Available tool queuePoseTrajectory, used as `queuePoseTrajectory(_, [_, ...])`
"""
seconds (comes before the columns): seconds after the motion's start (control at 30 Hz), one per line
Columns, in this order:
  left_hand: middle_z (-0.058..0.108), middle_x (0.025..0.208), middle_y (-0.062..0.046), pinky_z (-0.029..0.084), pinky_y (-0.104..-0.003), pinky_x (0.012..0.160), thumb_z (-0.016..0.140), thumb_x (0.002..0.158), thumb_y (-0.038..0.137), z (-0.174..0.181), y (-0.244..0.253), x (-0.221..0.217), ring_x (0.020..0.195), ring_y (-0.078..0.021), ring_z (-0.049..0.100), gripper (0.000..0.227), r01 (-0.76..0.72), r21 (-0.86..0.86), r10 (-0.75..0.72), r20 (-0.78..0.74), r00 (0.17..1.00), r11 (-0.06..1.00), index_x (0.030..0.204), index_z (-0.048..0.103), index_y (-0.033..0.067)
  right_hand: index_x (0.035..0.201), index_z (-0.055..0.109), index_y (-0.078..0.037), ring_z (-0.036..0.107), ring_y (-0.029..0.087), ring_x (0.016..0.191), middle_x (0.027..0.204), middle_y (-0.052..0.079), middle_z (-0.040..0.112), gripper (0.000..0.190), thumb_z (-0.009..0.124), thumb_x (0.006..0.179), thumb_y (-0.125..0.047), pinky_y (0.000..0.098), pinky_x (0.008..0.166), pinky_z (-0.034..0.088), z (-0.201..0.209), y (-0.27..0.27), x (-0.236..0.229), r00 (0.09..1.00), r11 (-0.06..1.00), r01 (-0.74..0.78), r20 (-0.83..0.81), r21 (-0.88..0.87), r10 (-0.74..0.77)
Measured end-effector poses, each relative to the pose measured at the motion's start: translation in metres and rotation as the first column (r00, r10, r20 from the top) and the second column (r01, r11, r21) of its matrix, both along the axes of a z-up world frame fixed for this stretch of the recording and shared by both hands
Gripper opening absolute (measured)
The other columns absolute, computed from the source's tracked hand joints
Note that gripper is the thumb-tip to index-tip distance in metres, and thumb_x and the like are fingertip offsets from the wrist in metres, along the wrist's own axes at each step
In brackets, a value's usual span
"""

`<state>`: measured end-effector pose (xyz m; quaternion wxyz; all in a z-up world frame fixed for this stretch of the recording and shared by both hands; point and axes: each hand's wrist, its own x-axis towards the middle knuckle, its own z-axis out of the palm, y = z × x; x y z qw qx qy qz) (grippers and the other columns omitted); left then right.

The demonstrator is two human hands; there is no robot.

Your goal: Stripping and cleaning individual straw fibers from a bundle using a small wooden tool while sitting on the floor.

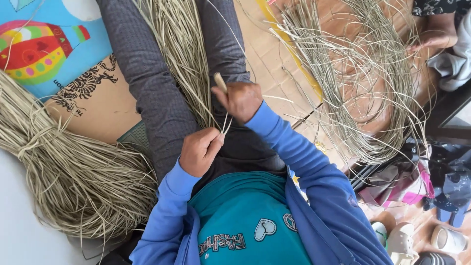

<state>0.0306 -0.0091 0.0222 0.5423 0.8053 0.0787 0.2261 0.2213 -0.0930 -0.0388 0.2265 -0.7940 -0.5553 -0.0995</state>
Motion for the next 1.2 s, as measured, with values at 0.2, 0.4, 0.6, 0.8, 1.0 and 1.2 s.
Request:
queuePoseTrajectory(0.2, [0.040,0.049,-0.005,0.037,-0.027,0.039,0.055,0.104,0.012,0.021,0.011,-0.020,0.038,-0.0183,0.040,0.037,0.149,-0.177,-0.136,0.081,0.987,0.973,0.068,0.059,0.0101,0.055,0.054,-0.022,0.064,0.020,0.045,0.047,-0.001,0.058,0.050,0.058,0.100,-0.042,0.0352,0.044,0.048,-0.068,-0.022,0.079,0.936,0.967,0.231,0.295,-0.106,-0.191])
queuePoseTrajectory(0.4, [0.046,0.054,-0.004,0.039,-0.026,0.046,0.055,0.089,0.002,0.014,0.027,-0.070,0.045,-0.0155,0.042,0.023,0.162,-0.404,-0.117,0.133,0.984,0.900,0.066,0.057,0.0058,0.080,0.062,-0.023,0.057,0.015,0.045,0.055,-0.006,0.057,0.022,0.057,0.100,-0.030,0.0348,0.037,0.044,-0.109,-0.122,0.197,0.776,0.734,0.566,0.542,-0.374,-0.323])
queuePoseTrajectory(0.6, [0.041,0.052,0.002,0.034,-0.022,0.043,0.054,0.092,0.000,0.009,0.037,-0.046,0.044,-0.0071,0.032,0.028,0.207,-0.373,-0.193,0.074,0.978,0.904,0.065,0.056,0.0062,0.079,0.071,-0.010,0.066,0.029,0.071,0.073,0.011,0.068,0.078,0.026,0.119,-0.061,0.0457,0.075,0.050,-0.087,-0.197,0.214,0.620,0.483,0.772,0.319,-0.414,-0.717])
queuePoseTrajectory(0.8, [0.024,0.047,0.000,0.026,-0.023,0.039,0.052,0.104,0.003,0.017,0.021,-0.006,0.040,-0.0085,0.021,0.040,0.266,-0.317,-0.190,0.251,0.949,0.910,0.064,0.050,0.0106,0.093,0.075,-0.013,0.067,0.034,0.094,0.090,0.013,0.072,0.044,0.044,0.113,-0.037,0.0419,0.090,0.050,-0.039,-0.084,0.095,0.996,0.962,0.044,-0.082,0.269,-0.022])
queuePoseTrajectory(1.0, [0.026,0.045,0.003,0.028,-0.021,0.038,0.055,0.099,0.005,0.014,0.021,-0.015,0.035,-0.0096,0.027,0.042,0.144,-0.232,-0.123,0.103,0.987,0.962,0.062,0.039,0.0153,0.099,0.053,0.000,0.071,0.034,0.080,0.091,0.019,0.065,0.017,0.056,0.104,-0.016,0.0485,0.089,0.055,0.033,0.006,-0.025,0.341,0.770,-0.385,-0.697,0.509,0.631])
queuePoseTrajectory(1.2, [0.031,0.043,-0.007,0.029,-0.029,0.035,0.057,0.095,0.008,0.020,0.020,-0.022,0.034,-0.0243,0.040,0.040,0.012,-0.011,-0.012,-0.045,0.999,1.000,0.060,0.040,0.0106,0.065,0.057,-0.008,0.055,0.030,0.057,0.061,0.005,0.052,0.040,0.059,0.104,-0.015,0.0420,0.060,0.046,0.042,0.020,-0.031,0.455,0.643,-0.574,-0.456,0.507,0.765])
